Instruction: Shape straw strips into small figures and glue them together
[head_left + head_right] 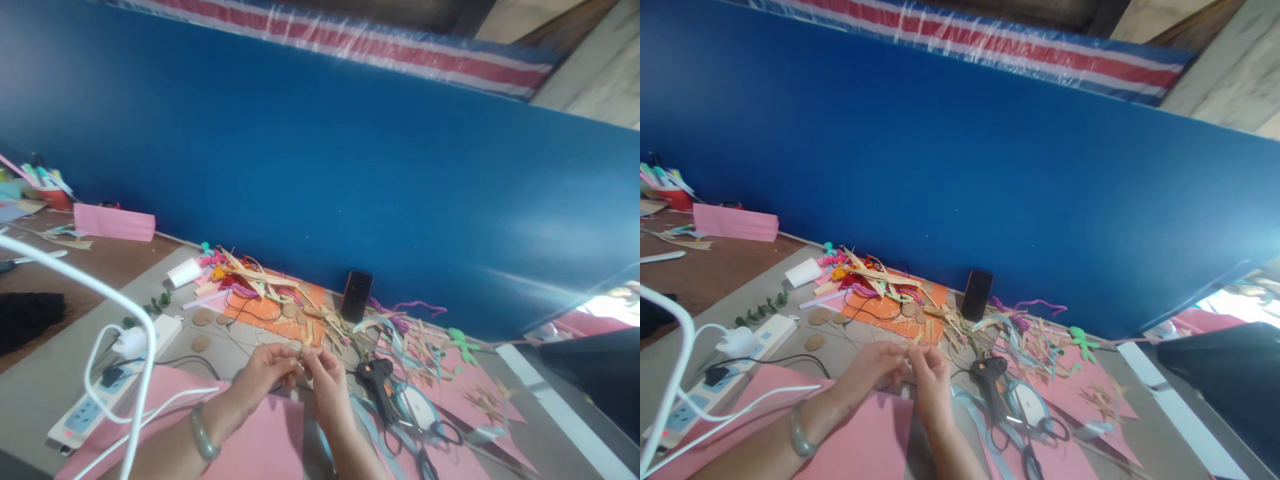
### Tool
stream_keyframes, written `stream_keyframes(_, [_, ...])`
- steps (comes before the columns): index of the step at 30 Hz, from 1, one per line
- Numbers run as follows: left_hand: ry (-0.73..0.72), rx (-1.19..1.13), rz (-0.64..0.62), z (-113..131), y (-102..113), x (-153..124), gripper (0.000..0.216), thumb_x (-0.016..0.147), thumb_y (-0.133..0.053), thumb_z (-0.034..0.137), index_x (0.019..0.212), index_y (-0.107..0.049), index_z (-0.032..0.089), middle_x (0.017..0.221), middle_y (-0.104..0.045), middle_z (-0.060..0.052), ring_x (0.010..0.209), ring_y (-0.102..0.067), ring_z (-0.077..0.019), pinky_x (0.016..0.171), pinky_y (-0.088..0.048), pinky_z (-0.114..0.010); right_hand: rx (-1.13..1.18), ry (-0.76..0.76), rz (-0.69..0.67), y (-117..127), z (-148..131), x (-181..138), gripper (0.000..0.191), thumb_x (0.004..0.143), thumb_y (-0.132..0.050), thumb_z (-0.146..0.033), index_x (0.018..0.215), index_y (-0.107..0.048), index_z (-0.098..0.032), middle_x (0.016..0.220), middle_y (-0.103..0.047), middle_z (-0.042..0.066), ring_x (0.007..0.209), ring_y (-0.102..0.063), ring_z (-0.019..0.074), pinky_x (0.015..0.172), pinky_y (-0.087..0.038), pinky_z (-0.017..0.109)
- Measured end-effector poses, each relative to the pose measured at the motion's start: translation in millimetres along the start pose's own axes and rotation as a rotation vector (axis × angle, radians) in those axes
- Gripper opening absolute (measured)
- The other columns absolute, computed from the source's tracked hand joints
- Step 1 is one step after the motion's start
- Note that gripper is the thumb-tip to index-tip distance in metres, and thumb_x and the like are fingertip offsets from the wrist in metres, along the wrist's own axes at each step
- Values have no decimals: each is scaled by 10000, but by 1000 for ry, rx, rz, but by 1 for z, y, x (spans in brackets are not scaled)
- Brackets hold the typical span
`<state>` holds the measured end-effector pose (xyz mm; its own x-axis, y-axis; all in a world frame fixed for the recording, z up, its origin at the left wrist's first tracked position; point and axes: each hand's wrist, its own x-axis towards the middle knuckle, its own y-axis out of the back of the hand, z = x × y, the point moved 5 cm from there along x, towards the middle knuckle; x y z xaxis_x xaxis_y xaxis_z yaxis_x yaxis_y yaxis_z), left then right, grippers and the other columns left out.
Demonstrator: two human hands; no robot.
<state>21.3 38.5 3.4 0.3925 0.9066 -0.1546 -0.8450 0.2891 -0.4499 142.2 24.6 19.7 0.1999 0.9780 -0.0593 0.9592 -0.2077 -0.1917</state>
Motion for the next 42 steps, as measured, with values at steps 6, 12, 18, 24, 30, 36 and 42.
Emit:
stream_keyframes(6, [7, 6, 19, 3, -1, -2, 240, 685, -731, 351, 732, -667, 124, 674, -711, -58, 508, -572, -98, 533, -418, -216, 14, -16, -12, -2, -1, 0, 325, 727, -718, -418, 590, -558, -170, 513, -472, -57, 502, -421, 95, 523, -352, 220])
stream_keyframes(12, [6, 8, 27, 6, -1, -2, 258, 689, -729, 372, 727, -657, 128, 666, -709, -55, 503, -578, -103, 526, -412, -219, -3, -25, -32, -5, -4, 0, 327, 742, -680, -449, 616, -580, -164, 518, -468, -52, 503, -410, 100, 515, -336, 222])
stream_keyframes(18, [18, -12, 82, -1, 7, 3, 279, 659, -738, 374, 758, -650, 129, 653, -702, -45, 498, -572, -109, 528, -422, -230, -51, 27, 106, 2, -18, 3, 278, 776, -629, -451, 813, -619, -176, 616, -535, -39, 495, -393, 93, 516, -344, 226])
stream_keyframes(24, [-35, 21, 111, -3, 12, 8, 256, 662, -721, 355, 759, -652, 128, 675, -712, -56, 492, -558, -99, 512, -401, -224, -533, 262, 65, 37, -74, 6, 243, 761, -615, -406, 876, -617, -192, 699, -613, 4, 577, -517, 143, 556, -386, 256])
stream_keyframes(30, [-51, 26, 123, -2, 13, 8, 250, 671, -706, 364, 758, -647, 138, 696, -716, -58, 502, -566, -97, 510, -396, -216, -1721, 198, 101, 96, -89, 3, 143, 786, -572, -344, 764, -616, -210, 761, -682, 64, 685, -626, 247, 641, -387, 332])
stream_keyframes(36, [6, 21, 140, -1, 10, 3, 232, 678, -688, 369, 712, -617, 150, 650, -687, -35, 488, -565, -98, 438, -365, -192, -2018, -73, 11, 138, -43, -4, 165, 826, -554, -286, 940, -595, -173, 844, -708, 127, 813, -681, 316, 652, -412, 350])
stream_keyframes(42, [92, -11, 160, -1, 6, 1, 243, 641, -698, 362, 727, -603, 156, 599, -663, -9, 442, -544, -90, 414, -359, -187, -1944, -57, 59, 148, -29, -3, 210, 827, -482, -197, 1027, -503, -137, 830, -703, 137, 821, -683, 317, 641, -415, 346])
